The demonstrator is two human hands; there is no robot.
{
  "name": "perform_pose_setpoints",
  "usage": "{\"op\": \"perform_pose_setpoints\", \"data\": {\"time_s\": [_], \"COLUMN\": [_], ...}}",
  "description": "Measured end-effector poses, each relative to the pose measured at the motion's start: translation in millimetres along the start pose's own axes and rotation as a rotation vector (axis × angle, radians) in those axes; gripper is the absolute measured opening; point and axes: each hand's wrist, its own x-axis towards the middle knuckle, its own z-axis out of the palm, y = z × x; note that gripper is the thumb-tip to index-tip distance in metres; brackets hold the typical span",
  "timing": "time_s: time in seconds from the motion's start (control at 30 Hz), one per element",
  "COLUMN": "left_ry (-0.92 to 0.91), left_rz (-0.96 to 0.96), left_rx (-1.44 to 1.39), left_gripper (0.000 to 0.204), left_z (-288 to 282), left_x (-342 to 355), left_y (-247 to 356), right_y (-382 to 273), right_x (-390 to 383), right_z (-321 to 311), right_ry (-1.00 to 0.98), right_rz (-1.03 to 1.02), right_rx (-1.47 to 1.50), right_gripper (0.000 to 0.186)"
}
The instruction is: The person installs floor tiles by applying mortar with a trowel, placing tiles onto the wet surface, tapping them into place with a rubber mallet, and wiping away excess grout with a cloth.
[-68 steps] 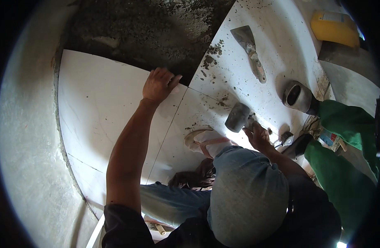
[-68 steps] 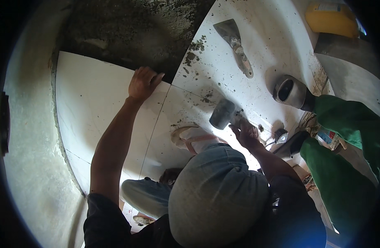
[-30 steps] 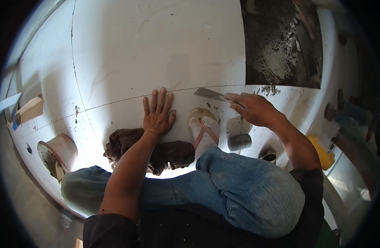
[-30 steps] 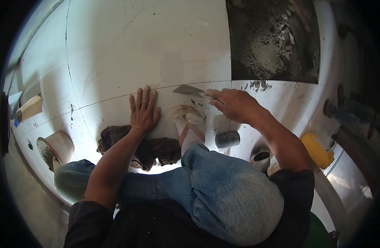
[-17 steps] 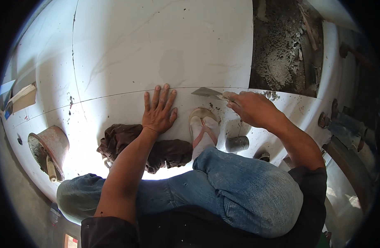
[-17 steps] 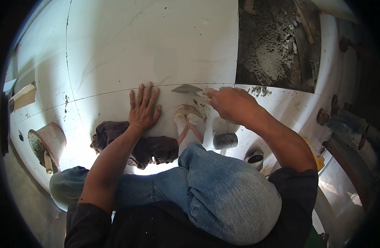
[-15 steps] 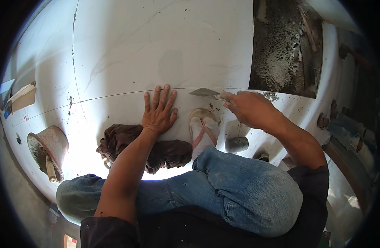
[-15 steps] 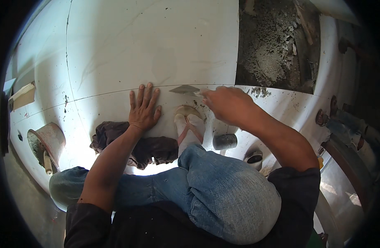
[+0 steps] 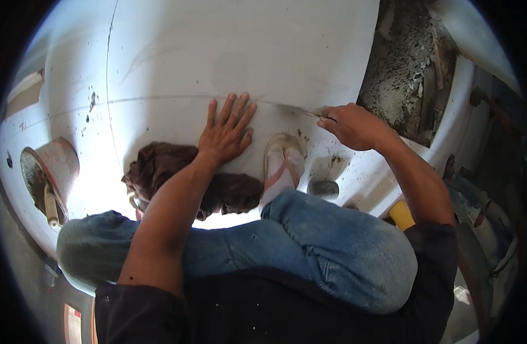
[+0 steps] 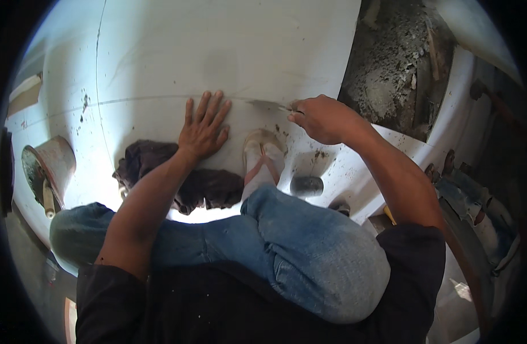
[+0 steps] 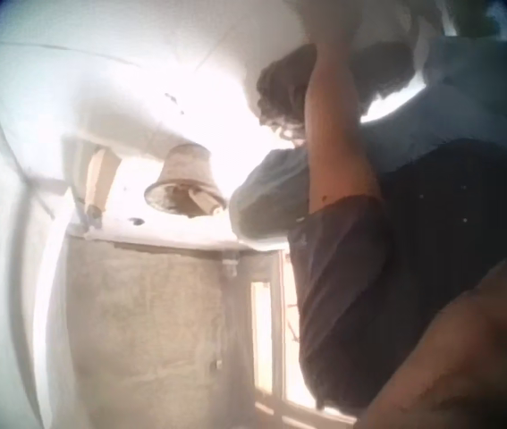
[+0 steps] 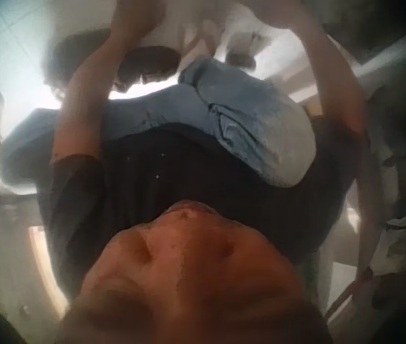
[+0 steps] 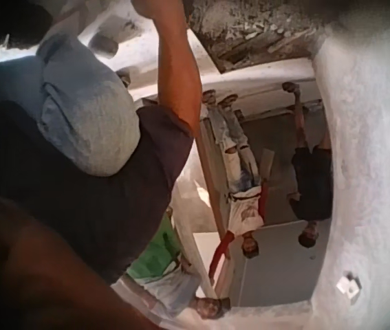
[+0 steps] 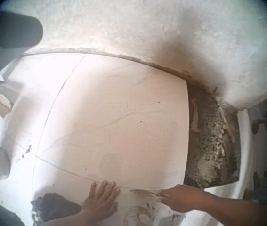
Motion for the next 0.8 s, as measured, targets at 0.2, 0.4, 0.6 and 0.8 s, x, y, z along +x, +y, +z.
{"op": "perform_pose_setpoints", "data": {"time_s": [0.2, 0.4, 0.6, 0.8], "left_ry": [0.031, 0.026, 0.028, 0.023], "left_rz": [0.013, 0.021, 0.012, 0.008], "left_rx": [0.011, -0.002, -0.003, 0.012], "left_gripper": [0.066, 0.065, 0.065, 0.065], "left_z": [2.0, 2.3, 3.8, 2.0], "left_x": [-0.7, 0.2, -1.5, 0.4], "left_y": [0.1, 2.9, 0.0, 2.8], "right_y": [4.0, -8.3, 11.9, -0.7], "right_x": [2.5, -5.6, 16.2, 2.8], "right_z": [10.6, 40.7, -16.5, -5.8], "right_ry": [0.104, 0.205, -0.014, 0.039], "right_rz": [-0.001, 0.168, -0.121, 0.098], "right_rx": [0.025, 0.004, -0.072, 0.006], "right_gripper": [0.040, 0.039, 0.041, 0.043]}}
